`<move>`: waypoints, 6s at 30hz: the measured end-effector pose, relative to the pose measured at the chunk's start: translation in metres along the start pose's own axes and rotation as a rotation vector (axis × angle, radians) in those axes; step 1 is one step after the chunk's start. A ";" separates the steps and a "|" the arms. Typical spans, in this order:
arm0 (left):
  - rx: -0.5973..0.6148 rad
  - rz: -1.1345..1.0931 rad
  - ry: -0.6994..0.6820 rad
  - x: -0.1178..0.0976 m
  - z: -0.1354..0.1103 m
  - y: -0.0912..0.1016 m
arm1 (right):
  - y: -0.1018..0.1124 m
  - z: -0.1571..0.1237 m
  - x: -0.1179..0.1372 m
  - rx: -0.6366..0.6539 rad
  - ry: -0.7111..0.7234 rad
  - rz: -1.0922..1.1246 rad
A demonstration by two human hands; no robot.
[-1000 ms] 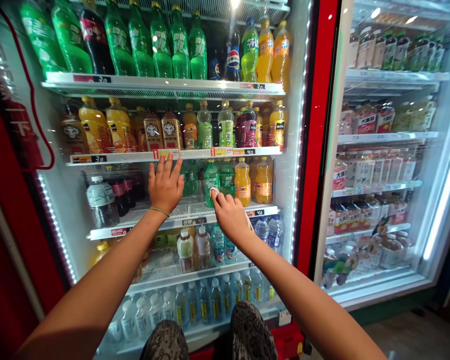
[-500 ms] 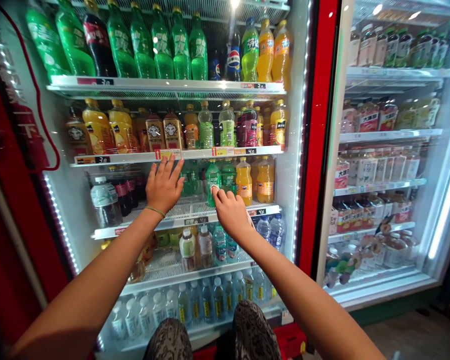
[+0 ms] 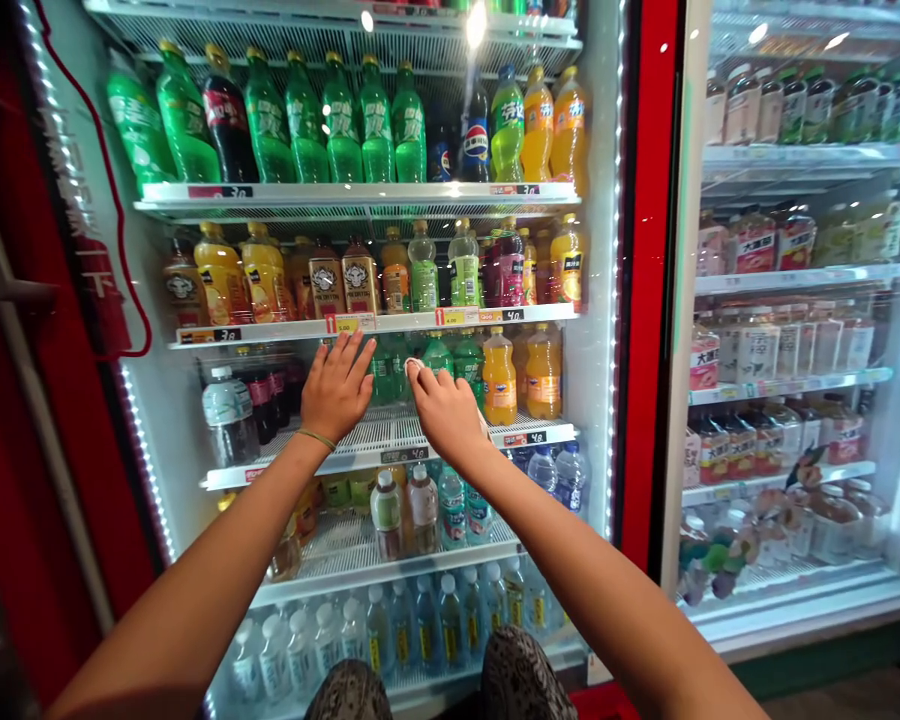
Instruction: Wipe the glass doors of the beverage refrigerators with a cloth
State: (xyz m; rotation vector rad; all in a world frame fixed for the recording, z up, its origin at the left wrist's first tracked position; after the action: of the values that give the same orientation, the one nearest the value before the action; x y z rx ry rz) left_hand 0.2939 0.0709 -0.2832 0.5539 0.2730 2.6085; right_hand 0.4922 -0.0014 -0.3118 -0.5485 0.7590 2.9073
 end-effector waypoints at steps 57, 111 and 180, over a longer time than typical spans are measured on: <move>-0.229 -0.111 0.265 0.009 -0.007 0.005 | -0.043 0.050 0.045 -0.255 0.138 0.272; -0.085 0.007 -0.033 -0.024 0.001 -0.007 | -0.080 -0.008 -0.212 -0.260 -0.308 0.109; 0.067 0.175 0.332 0.143 -0.125 0.131 | -0.004 0.124 0.129 -0.106 0.486 0.434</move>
State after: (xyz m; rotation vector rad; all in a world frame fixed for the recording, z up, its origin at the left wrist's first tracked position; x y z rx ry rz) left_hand 0.0725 0.0112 -0.3113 0.1686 0.4365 2.8654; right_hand 0.3334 0.0619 -0.2597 -1.2820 0.8665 3.2564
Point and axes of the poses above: each hand's wrist, its own z-axis towards the middle knuckle, its own y-axis out of the back of the hand, x = y × z, the point moved 1 cm from there along z, towards the middle knuckle, and after that the axes turned 3 degrees about x, right-handed, at the moved point
